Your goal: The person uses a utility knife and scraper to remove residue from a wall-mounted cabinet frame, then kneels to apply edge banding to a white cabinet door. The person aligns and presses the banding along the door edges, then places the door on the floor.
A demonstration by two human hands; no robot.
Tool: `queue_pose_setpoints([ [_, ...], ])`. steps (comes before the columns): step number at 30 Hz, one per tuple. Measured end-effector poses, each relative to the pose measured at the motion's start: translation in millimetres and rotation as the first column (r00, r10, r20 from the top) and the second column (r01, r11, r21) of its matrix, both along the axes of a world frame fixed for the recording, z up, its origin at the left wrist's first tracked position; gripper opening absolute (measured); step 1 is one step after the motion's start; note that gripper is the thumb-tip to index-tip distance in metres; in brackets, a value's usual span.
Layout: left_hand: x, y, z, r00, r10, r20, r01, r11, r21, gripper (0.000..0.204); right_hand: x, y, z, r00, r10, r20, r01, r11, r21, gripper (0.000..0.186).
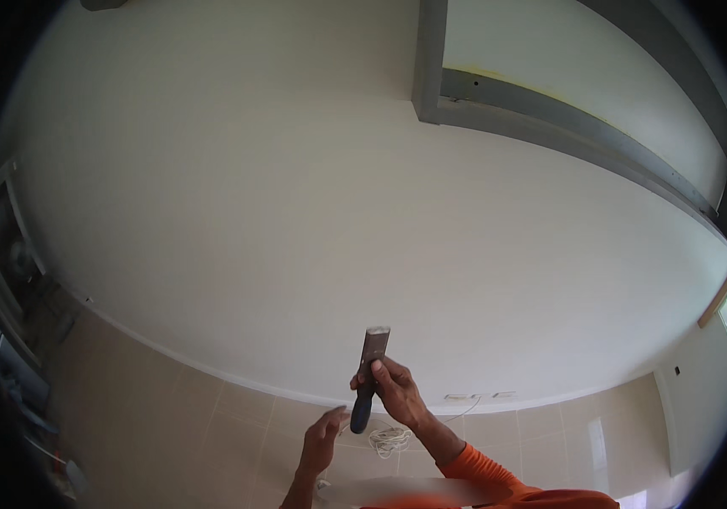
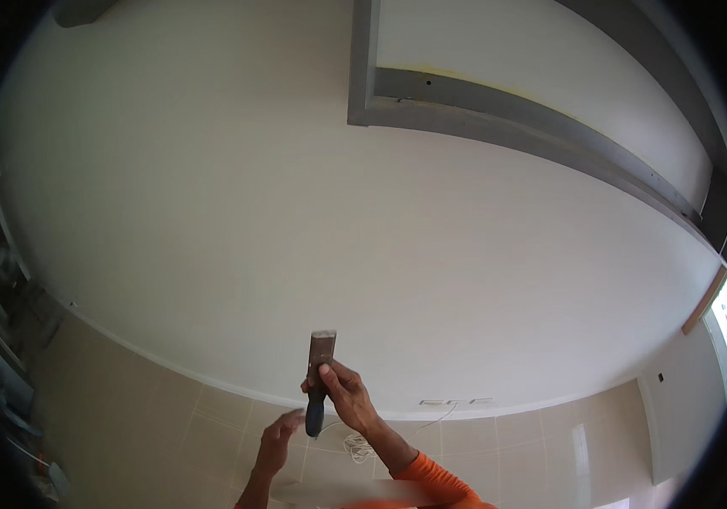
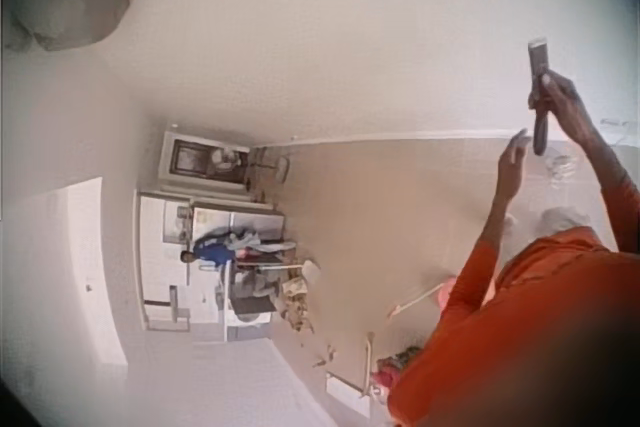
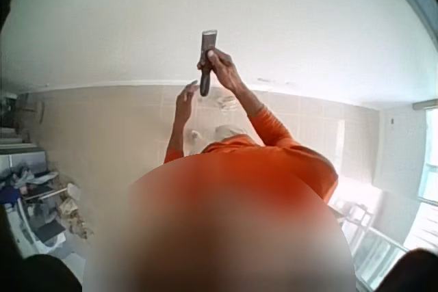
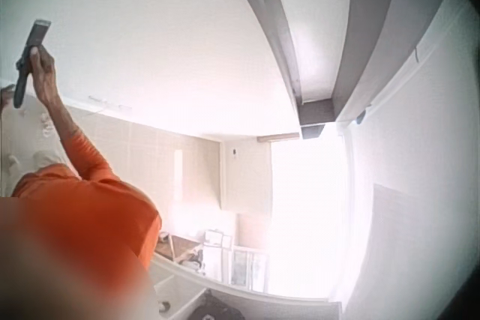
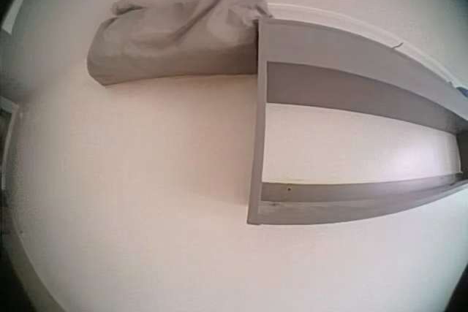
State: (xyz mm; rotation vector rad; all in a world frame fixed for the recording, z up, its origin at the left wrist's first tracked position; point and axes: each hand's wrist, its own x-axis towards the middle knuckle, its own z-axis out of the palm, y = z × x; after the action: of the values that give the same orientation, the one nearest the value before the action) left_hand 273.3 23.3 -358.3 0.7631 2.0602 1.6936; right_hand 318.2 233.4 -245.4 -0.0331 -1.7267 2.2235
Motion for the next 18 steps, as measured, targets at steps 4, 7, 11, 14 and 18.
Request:
queue_pose_setpoints([
  [4, -47, 52, 168, 0.931, -0.255, -0.263, 0.301, 0.941, 0.156, 0.064, -19, 5, 97, 0.921, -0.251, -0.298, 0.297, 0.947, 0.12, 0.046],
  [7, -39, 96, 230, 0.924, -0.333, -0.188, 0.38, 0.854, 0.356, 0.039, -14, 15, 149, 0.865, -0.354, -0.355, 0.444, 0.87, 0.213, 0.045],
  [11, -52, 143, 270, 0.879, -0.258, -0.402, 0.389, 0.875, 0.289, 0.039, -24, 47, 209, 0.797, -0.366, -0.481, 0.505, 0.841, 0.197, 0.047],
  [14, -69, 163, 288, 0.816, -0.273, -0.51, 0.443, 0.861, 0.249, 0.045, -18, 82, 241, 0.724, -0.383, -0.574, 0.572, 0.798, 0.189, 0.056],
  [18, -87, 175, 306, 0.823, -0.328, -0.464, 0.459, 0.865, 0.201, 0.05, -9, 97, 265, 0.351, -0.53, -0.772, 0.916, 0.022, 0.401, 0.03],
])
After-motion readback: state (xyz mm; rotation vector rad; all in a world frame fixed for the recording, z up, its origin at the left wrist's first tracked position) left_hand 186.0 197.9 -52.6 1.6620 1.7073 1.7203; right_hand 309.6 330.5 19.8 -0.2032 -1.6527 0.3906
